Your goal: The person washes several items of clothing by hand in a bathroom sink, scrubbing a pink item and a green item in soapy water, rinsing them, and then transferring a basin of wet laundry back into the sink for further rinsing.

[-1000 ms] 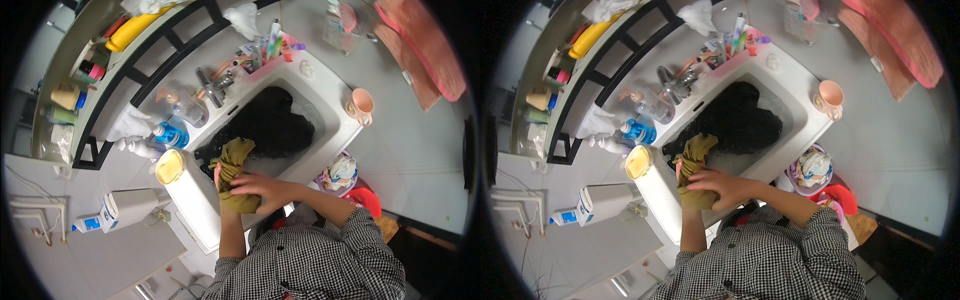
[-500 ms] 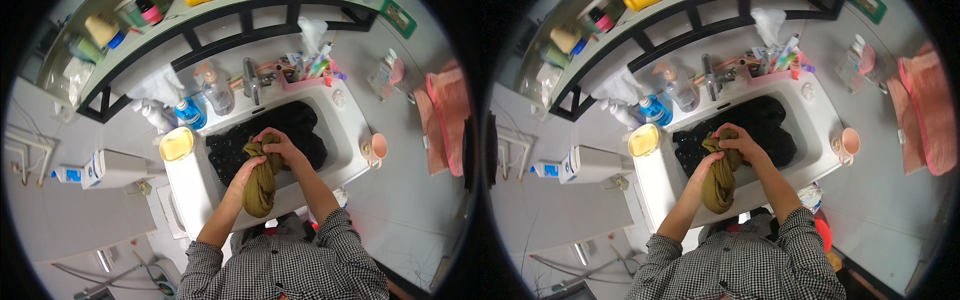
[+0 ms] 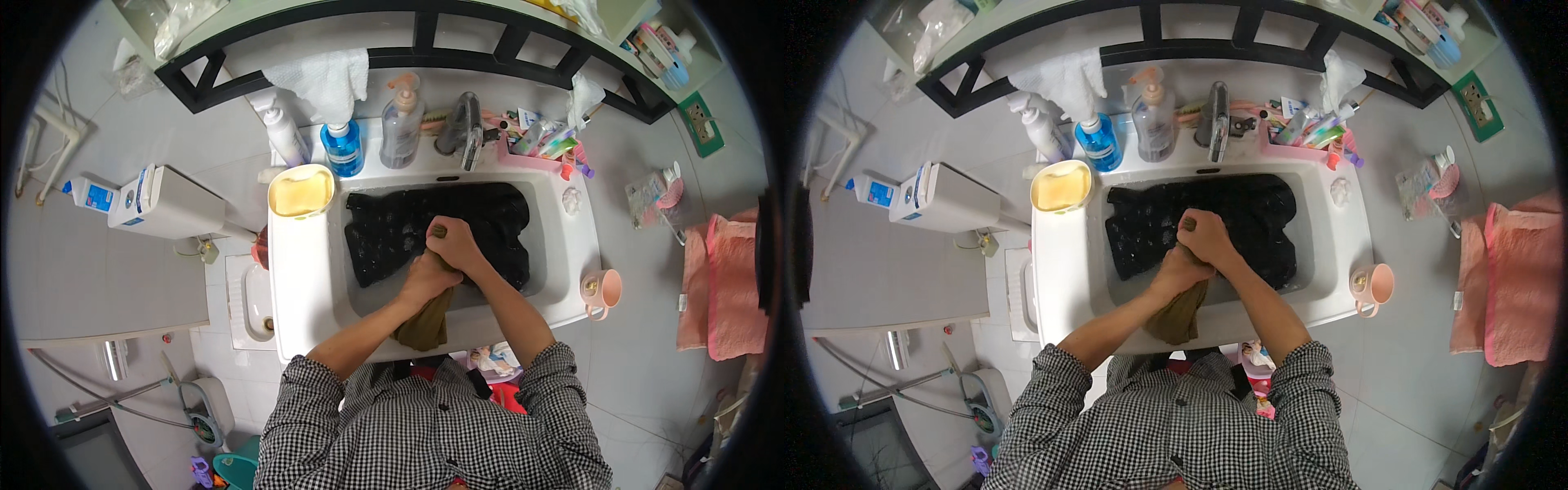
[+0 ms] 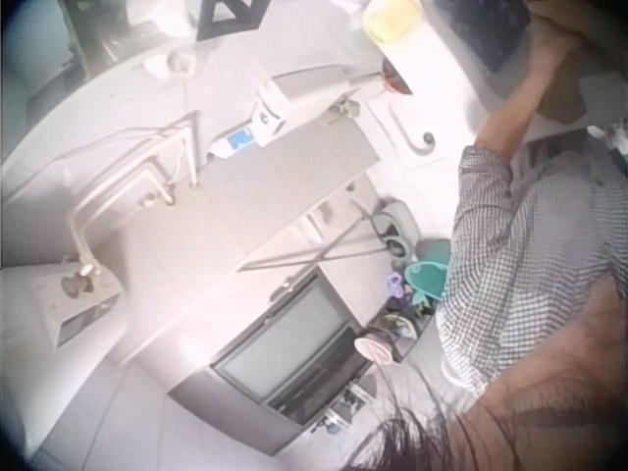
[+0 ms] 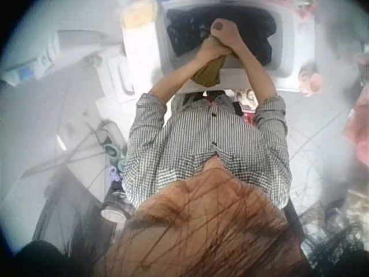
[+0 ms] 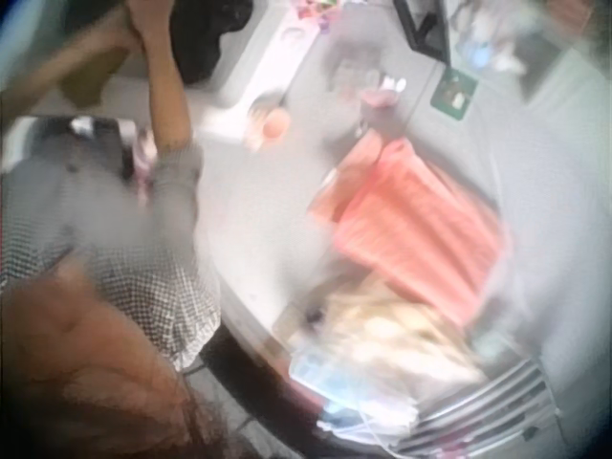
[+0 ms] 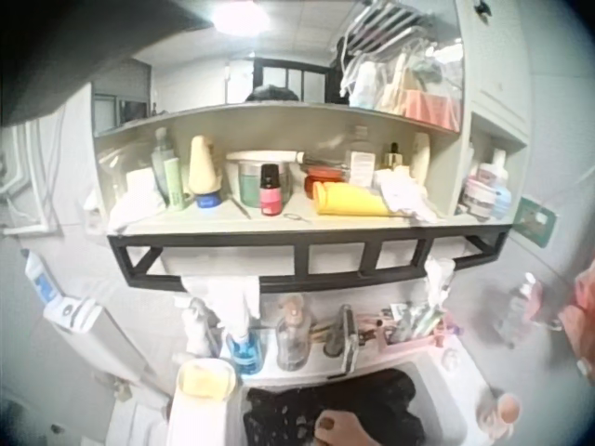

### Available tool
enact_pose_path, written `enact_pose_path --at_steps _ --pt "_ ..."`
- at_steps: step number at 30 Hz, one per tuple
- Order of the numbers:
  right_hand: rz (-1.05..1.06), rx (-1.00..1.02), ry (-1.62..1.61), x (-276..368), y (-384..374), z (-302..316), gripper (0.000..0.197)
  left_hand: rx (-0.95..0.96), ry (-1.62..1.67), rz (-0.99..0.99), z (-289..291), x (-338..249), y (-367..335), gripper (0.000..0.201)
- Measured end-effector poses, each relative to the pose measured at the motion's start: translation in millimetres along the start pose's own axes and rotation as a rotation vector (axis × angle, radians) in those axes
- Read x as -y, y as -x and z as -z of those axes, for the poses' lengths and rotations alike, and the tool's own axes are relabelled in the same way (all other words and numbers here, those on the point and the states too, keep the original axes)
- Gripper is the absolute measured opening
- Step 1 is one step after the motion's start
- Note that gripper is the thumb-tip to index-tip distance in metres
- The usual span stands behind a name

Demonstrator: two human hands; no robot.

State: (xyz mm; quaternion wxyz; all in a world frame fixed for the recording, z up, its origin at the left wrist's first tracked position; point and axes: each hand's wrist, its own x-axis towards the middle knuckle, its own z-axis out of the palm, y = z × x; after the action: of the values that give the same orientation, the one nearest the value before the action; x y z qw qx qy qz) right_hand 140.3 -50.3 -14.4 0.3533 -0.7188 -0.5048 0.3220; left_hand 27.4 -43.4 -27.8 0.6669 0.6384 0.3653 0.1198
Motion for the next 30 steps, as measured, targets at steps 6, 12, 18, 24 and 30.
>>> enact_pose_path --at_steps 6,12,18,24,30 --pt "0.003 0.045 0.032 5.4 3.8 5.7 0.022 -0.138 -0.303 -0.002 1.2 10.5 -0.4 0.044" --pt "0.051 0.056 -0.694 16.4 23.2 28.5 0.055 0.202 0.413 -0.076 26.3 -14.4 15.1 0.056" --pt "-0.116 0.259 -0.788 34.4 19.6 23.4 0.033 0.307 0.721 0.077 17.5 -5.8 17.4 0.054" --pt "-0.199 0.029 -0.523 22.7 -0.9 -5.5 0.020 0.015 0.305 0.041 7.8 4.3 14.0 0.033" --pt "-0.107 -0.086 -0.196 22.8 4.4 -19.3 0.019 -0.239 -0.181 -0.006 -1.4 8.6 16.5 0.049"
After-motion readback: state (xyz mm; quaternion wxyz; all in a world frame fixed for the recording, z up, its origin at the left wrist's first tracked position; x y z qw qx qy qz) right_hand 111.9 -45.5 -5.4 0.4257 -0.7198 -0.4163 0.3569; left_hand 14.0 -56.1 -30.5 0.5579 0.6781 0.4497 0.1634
